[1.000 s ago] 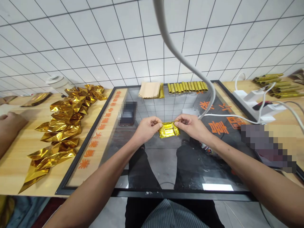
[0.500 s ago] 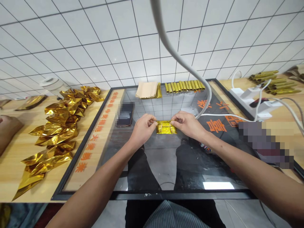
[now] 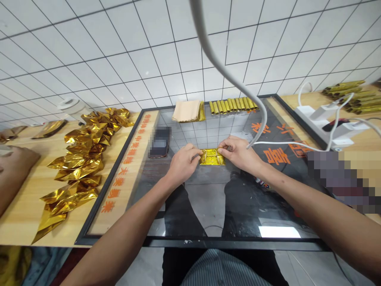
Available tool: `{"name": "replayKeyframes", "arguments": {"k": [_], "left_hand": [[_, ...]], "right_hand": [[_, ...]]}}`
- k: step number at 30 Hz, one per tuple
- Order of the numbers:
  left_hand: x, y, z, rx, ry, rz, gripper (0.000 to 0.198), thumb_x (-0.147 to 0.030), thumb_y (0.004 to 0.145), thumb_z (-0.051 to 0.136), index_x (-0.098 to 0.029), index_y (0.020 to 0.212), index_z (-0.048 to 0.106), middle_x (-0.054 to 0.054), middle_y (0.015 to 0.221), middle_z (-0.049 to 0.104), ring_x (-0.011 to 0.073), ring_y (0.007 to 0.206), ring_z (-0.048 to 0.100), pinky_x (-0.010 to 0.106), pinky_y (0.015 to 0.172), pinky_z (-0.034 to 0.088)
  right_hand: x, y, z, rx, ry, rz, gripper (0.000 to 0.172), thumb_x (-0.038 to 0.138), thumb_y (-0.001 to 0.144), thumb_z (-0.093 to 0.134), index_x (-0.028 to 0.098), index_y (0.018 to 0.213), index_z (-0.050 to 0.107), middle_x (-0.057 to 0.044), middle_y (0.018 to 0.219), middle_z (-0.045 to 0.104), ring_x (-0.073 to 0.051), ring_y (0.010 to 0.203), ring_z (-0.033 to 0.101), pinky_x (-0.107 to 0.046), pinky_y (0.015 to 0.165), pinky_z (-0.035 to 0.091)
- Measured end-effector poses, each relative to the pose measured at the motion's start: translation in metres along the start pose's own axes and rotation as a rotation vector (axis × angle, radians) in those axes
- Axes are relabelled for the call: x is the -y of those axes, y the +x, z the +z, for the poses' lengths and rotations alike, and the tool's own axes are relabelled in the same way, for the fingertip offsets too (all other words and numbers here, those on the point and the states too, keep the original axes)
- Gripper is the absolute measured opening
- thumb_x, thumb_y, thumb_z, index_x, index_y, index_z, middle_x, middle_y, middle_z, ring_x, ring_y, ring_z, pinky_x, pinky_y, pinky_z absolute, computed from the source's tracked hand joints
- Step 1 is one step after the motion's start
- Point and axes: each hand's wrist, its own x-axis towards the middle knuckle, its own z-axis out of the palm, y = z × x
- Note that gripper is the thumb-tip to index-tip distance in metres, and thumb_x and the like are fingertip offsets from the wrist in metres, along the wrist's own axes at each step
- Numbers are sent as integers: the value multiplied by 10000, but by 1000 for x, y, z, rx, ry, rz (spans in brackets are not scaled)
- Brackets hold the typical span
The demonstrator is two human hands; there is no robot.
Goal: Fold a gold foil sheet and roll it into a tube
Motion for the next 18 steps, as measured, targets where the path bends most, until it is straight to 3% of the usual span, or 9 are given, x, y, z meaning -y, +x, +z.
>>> {"name": "replayKeyframes", "arguments": {"k": [7,11,18], "left_hand": [[0,0,2,27,87,79,318,-164,1027,504,-220,1198,766,84,1198,717,257,1141,658,404,1001,525],[-1,-1,2,-3,43,107,308,-143,1026,486,-206,1168,751,81,1187,724,248,1126,651,398,1013,515],[5,10,4,-121,3,-51,281,-172,981,580,-192,1223,722,80,1157,699,232,1020,662,381,963,521]], "right_hand": [[1,1,0,-4,-59,0,175,296,970,633,252,836,737,-56,864,683,-242,812,625,-387,766,462],[-1,2,1,-11,-68,-1,128,276,960,648,252,890,752,-61,896,690,-239,821,629,-386,776,471],[-5,4,3,-25,-46,8,116,236,933,658,261,910,769,-65,888,685,-239,799,614,-399,783,476]]}}
